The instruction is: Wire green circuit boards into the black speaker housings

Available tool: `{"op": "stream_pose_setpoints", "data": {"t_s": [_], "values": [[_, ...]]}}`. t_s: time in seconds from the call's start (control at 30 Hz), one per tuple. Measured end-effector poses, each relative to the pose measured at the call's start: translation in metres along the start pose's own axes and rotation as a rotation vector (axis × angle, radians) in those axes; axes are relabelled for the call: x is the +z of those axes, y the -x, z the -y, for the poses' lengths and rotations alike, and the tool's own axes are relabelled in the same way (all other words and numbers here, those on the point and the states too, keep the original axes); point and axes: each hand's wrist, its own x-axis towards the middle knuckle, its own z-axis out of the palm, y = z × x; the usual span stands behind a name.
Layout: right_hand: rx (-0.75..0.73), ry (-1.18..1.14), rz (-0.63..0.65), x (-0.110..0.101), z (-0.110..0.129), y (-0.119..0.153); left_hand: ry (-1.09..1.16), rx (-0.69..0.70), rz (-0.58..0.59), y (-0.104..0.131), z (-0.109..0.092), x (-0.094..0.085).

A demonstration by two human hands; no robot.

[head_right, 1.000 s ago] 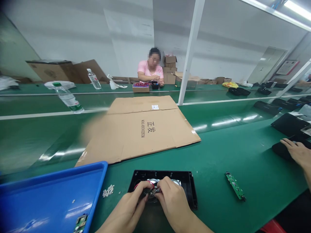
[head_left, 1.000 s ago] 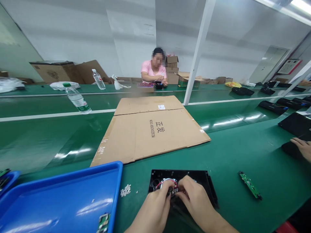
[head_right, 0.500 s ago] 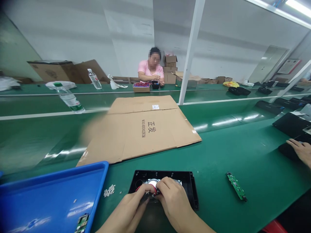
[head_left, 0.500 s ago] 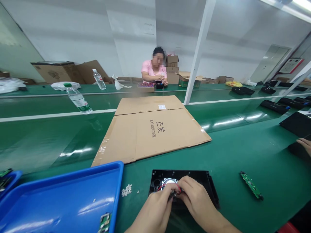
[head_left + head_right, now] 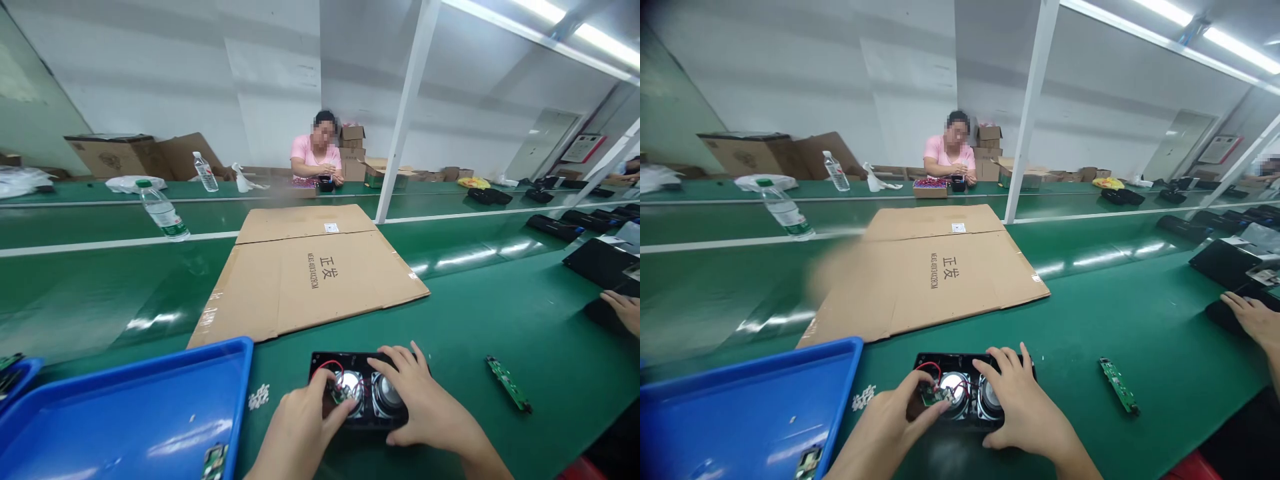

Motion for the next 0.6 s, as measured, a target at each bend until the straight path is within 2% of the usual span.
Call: {"op": "stream_pose_setpoints", "data": {"t_s": [0.13,0.23,0.3,0.47,0.6], "values": [[-0.002,0.017,-0.068,-0.001,0.002,-0.004,-0.004,0.026,0.003,0.0,0.002,-0.002],[0.036,0.136,-0.242,-0.005,-0.005,-0.007,0.06,0.072,0.003,0.002,0.003,-0.008],[0.12,0.229,-0.392,-0.008,-0.017,-0.01,0.11,0.108,-0.002,0.005,0.003,-0.016],[0.454,0.349,-0.718,-0.02,-0.071,-0.013,0.197,0.148,-0.088,0.013,0.011,-0.048],[0.776,0.328,-0.812,-0.055,-0.133,-0.005,0.242,0.132,-0.136,0.022,0.023,-0.078]]}}
